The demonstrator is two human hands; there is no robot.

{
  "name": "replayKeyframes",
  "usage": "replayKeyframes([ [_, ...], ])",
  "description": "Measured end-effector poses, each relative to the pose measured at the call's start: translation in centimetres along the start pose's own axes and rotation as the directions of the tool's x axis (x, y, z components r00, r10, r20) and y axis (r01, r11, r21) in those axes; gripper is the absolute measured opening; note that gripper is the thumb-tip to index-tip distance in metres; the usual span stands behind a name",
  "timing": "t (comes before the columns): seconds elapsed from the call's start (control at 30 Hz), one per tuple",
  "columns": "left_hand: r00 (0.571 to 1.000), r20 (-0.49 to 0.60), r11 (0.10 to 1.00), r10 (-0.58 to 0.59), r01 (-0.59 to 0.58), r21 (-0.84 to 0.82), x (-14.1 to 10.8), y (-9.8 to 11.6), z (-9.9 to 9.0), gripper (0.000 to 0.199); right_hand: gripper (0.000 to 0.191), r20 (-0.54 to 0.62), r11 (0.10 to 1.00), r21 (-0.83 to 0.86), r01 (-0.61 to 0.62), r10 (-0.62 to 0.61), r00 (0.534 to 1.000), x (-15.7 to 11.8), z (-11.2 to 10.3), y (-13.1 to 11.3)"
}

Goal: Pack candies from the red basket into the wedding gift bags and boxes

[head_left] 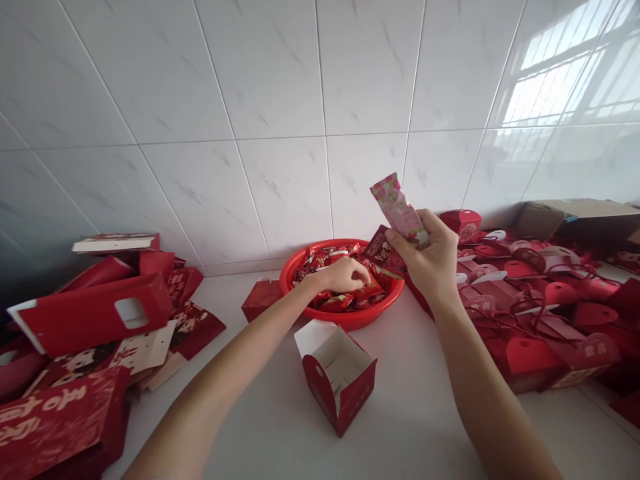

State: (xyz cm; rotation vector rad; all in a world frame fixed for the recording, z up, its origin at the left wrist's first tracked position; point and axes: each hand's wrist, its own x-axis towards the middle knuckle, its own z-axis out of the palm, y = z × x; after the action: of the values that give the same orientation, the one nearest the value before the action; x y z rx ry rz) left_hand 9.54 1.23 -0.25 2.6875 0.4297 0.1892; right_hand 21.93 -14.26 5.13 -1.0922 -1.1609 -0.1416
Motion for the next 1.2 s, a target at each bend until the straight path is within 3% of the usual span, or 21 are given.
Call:
replayKeyframes([
  [0.1, 0.960, 0.277, 0.999, 0.029, -0.041, 0.034, -0.3, 1.1, 0.6, 0.039, 0.014, 0.007, 1.000, -0.009, 0.001, -0.001, 1.000, -0.1, 0.1, 0.0],
  [0.17, 0.934, 0.358, 0.989, -0.021, -0.035, 0.147, -0.3, 1.6, 1.1, 0.054, 0.015, 0.014, 1.000, -0.018, -0.001, 0.001, 1.000, -0.1, 0.0, 0.0],
  [0.3, 0.937, 0.312, 0.932, -0.158, 0.037, 0.362, -0.1, 1.8, 2.1, 0.066, 0.016, 0.017, 1.000, -0.016, 0.006, -0.006, 1.000, -0.1, 0.0, 0.0],
  [0.43, 0.936, 0.327, 0.956, -0.132, 0.033, 0.292, 0.1, 1.4, 2.3, 0.048, 0.014, 0.016, 1.000, -0.025, 0.010, -0.010, 1.000, -0.2, -0.1, -0.1],
  [0.6, 0.983, 0.149, 0.985, -0.107, 0.085, 0.152, -0.5, 0.5, 1.2, 0.026, 0.015, 0.026, 1.000, -0.028, 0.002, -0.001, 1.000, -0.2, -0.3, -0.3],
  [0.7, 0.991, 0.011, 0.990, -0.132, 0.133, -0.040, -1.4, -0.4, 0.3, 0.026, 0.015, 0.023, 1.000, -0.019, 0.006, -0.005, 1.000, -0.1, -0.3, -0.3],
  [0.8, 0.987, -0.093, 0.957, -0.132, 0.102, -0.270, -2.4, -1.0, -0.3, 0.036, 0.015, 0.020, 1.000, -0.012, 0.008, -0.008, 1.000, -0.1, -0.3, -0.3],
  [0.93, 0.974, -0.160, 0.883, -0.158, 0.067, -0.465, -4.0, -0.7, -0.5, 0.051, 0.015, 0.029, 1.000, -0.011, 0.006, -0.006, 1.000, -0.1, -0.1, -0.1],
  [1.07, 0.959, -0.205, 0.821, -0.193, 0.043, -0.570, -6.3, 0.9, -0.9, 0.040, 0.015, 0.043, 1.000, -0.005, 0.009, -0.009, 0.999, -0.2, 0.0, 0.0],
  [1.2, 0.980, -0.166, 0.805, -0.109, -0.011, -0.594, -9.5, 2.6, -1.6, 0.033, 0.018, 0.078, 1.000, 0.022, 0.005, -0.007, 0.997, -0.3, 0.2, -0.2],
])
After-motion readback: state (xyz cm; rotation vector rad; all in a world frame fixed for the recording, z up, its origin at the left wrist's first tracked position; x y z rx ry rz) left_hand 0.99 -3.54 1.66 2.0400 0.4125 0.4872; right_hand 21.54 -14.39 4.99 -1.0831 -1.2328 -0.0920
